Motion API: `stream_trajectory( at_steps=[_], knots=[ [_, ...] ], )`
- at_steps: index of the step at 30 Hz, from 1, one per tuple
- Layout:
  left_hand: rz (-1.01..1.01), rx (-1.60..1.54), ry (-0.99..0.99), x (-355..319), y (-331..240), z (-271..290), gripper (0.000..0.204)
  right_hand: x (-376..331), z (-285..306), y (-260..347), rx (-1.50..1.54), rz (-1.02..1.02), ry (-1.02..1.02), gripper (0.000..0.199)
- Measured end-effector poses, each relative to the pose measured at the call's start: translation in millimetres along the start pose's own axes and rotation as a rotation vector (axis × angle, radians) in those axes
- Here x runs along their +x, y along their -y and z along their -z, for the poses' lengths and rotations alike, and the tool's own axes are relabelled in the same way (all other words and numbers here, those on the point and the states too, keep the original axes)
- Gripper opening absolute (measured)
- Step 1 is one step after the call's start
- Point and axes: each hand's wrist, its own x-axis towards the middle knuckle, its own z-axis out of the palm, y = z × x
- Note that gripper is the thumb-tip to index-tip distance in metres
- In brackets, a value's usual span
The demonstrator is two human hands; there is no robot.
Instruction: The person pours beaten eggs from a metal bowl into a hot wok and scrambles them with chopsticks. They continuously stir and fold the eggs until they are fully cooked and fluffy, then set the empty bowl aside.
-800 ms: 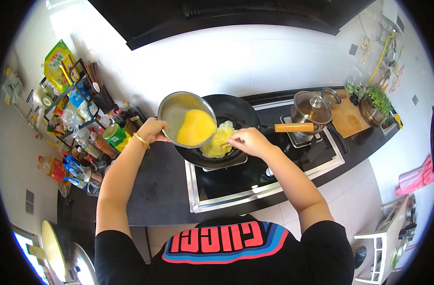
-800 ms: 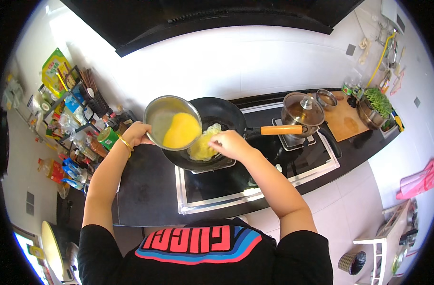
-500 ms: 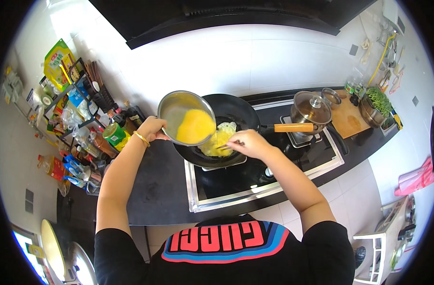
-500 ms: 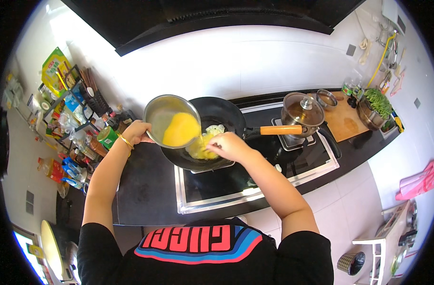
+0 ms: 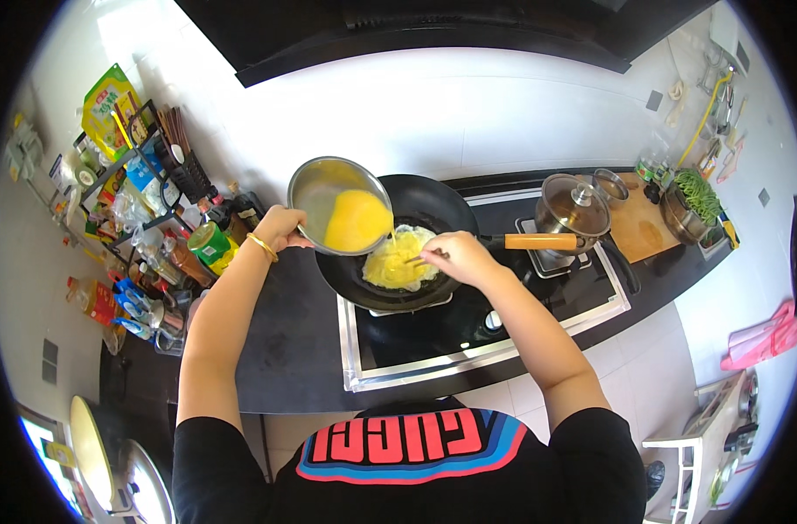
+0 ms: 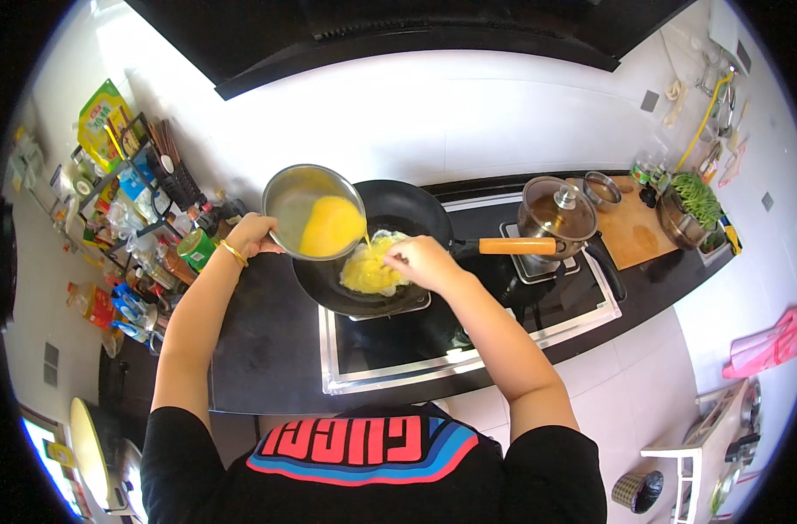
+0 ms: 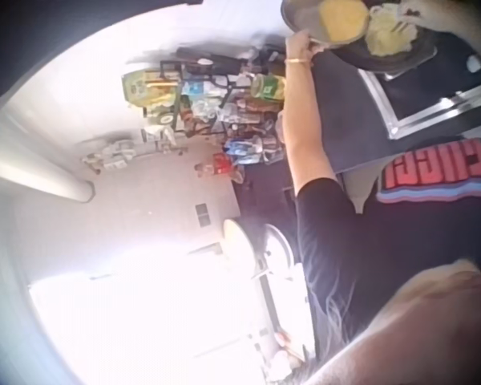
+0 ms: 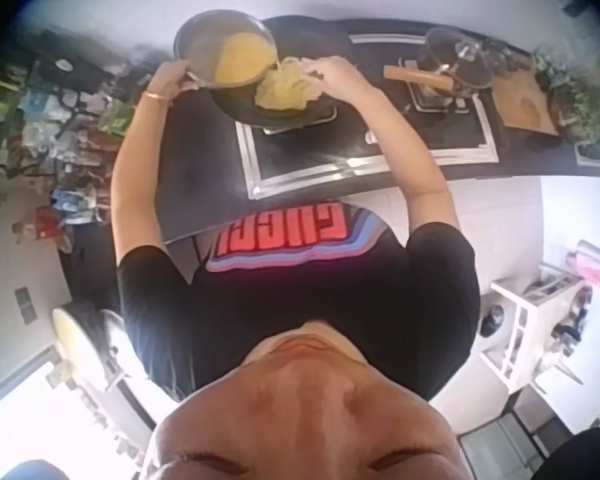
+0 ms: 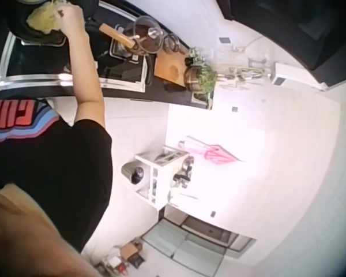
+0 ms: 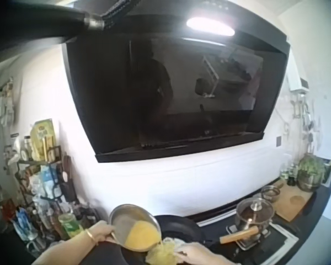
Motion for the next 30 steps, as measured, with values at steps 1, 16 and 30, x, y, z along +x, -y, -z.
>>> stream_trajectory(
  at_steps=[1,16,30],
  knots=[
    [-0.006,-0.001,-0.001,5.1,1.5,1.9,0.022,-2.2,-2.8,2.9,0.046,0.041,0.013,0.018],
    [-0.068,0.006,-0.064,2.5,-5.5,10.1,0.022,10.5,0.8,-4.7,-0.151,-0.020,0.052,0.019],
    [-0.017,-0.045,0.023,-11.1,3.9,23.4,0.024,-0.6,-13.2,12.3,0.031,0.065,0.137,0.018]
  ],
)
